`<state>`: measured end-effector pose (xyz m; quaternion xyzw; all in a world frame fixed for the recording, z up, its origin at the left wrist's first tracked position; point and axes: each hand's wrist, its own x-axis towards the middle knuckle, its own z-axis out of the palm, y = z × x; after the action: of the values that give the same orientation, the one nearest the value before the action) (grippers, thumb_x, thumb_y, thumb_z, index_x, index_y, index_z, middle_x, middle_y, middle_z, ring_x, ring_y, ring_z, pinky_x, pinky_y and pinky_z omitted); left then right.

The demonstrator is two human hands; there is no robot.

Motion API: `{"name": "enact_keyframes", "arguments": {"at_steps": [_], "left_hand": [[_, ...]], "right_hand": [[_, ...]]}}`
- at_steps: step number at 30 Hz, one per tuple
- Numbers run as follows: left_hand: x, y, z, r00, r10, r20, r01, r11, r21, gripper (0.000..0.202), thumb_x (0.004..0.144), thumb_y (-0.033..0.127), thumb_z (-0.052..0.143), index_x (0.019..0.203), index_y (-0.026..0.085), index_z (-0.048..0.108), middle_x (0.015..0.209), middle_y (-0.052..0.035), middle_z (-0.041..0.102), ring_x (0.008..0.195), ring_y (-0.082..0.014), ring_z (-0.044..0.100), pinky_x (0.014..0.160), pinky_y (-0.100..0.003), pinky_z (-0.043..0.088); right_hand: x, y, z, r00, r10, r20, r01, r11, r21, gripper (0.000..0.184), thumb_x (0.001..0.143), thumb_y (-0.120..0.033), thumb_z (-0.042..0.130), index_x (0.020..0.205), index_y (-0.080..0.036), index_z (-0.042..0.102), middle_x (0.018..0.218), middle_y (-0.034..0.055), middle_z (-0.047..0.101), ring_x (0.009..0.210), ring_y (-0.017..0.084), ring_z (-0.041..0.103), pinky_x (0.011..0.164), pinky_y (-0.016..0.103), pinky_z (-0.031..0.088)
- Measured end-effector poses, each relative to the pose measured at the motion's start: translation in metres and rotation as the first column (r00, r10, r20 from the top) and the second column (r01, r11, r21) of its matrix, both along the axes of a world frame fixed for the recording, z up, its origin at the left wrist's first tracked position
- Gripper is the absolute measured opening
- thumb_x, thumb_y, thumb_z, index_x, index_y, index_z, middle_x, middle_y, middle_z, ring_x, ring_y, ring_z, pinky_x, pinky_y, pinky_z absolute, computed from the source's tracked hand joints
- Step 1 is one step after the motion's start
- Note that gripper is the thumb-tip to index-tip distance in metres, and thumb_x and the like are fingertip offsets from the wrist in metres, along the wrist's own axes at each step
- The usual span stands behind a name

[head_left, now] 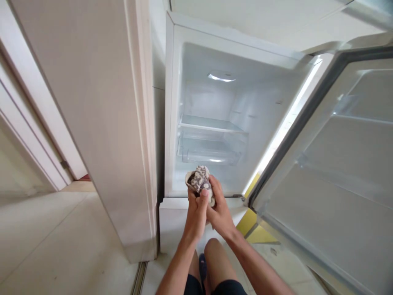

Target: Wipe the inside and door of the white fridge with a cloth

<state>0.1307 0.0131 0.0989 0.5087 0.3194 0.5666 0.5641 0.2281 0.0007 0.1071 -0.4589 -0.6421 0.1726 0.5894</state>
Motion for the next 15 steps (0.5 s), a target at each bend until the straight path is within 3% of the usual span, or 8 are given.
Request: {"name": "enact_keyframes", "arguments": {"at_steps": [2, 5, 8, 11, 15], "left_hand": [[-0.013, 0.011, 0.000, 0.999, 0.006, 0.051, -0.004, 1.000, -0.027, 0.082, 0.092, 0.071, 0.056, 0.158, 0.025, 0.035, 0.157, -0.0153, 0.054, 0.145, -0.0283, 0.053, 0.118, -0.042, 0.048], [-0.029, 0.022, 0.003, 0.995, 0.023, 0.101, -0.017, 0.998, -0.067, 0.093, 0.081, 0.068, 0.072, 0.156, 0.025, 0.039, 0.154, -0.0145, 0.058, 0.139, -0.0287, 0.059, 0.114, -0.041, 0.051], [-0.039, 0.028, 0.008, 0.991, 0.061, 0.123, -0.053, 0.996, -0.066, 0.097, 0.069, 0.055, 0.086, 0.151, 0.023, 0.046, 0.147, -0.0144, 0.064, 0.134, -0.0296, 0.063, 0.114, -0.041, 0.053], [-0.048, 0.032, 0.010, 0.981, 0.148, 0.126, -0.141, 0.988, -0.060, 0.086, 0.068, 0.045, 0.088, 0.144, 0.022, 0.054, 0.143, -0.0130, 0.067, 0.132, -0.0297, 0.065, 0.113, -0.043, 0.053], [-0.058, 0.038, 0.005, 0.961, 0.256, 0.100, -0.249, 0.965, -0.079, 0.072, 0.071, 0.041, 0.087, 0.134, 0.019, 0.062, 0.134, -0.0126, 0.072, 0.124, -0.0293, 0.070, 0.109, -0.045, 0.055]], "right_hand": [[-0.005, 0.003, -0.001, 0.979, 0.201, -0.030, -0.203, 0.975, -0.087, 0.080, 0.086, -0.024, 0.063, 0.162, -0.033, 0.039, 0.169, 0.0020, 0.033, 0.158, 0.027, 0.026, 0.129, 0.054, 0.023], [-0.011, 0.007, 0.006, 0.901, 0.408, -0.147, -0.431, 0.879, -0.205, 0.098, 0.078, -0.023, 0.065, 0.167, -0.035, 0.024, 0.173, -0.0009, 0.022, 0.160, 0.027, 0.021, 0.126, 0.056, 0.031], [-0.019, 0.013, 0.015, 0.841, 0.489, -0.229, -0.536, 0.811, -0.236, 0.108, 0.074, -0.029, 0.065, 0.169, -0.031, 0.013, 0.174, 0.0021, 0.019, 0.160, 0.026, 0.021, 0.118, 0.051, 0.043], [-0.026, 0.019, 0.019, 0.794, 0.541, -0.277, -0.602, 0.764, -0.232, 0.110, 0.074, -0.033, 0.063, 0.169, -0.033, 0.007, 0.174, 0.0034, 0.016, 0.159, 0.026, 0.024, 0.110, 0.050, 0.051], [-0.025, 0.029, 0.015, 0.707, 0.614, -0.351, -0.693, 0.701, -0.168, 0.108, 0.072, -0.024, 0.065, 0.168, -0.037, 0.017, 0.172, 0.0043, 0.024, 0.154, 0.026, 0.035, 0.116, 0.052, 0.045]]}}
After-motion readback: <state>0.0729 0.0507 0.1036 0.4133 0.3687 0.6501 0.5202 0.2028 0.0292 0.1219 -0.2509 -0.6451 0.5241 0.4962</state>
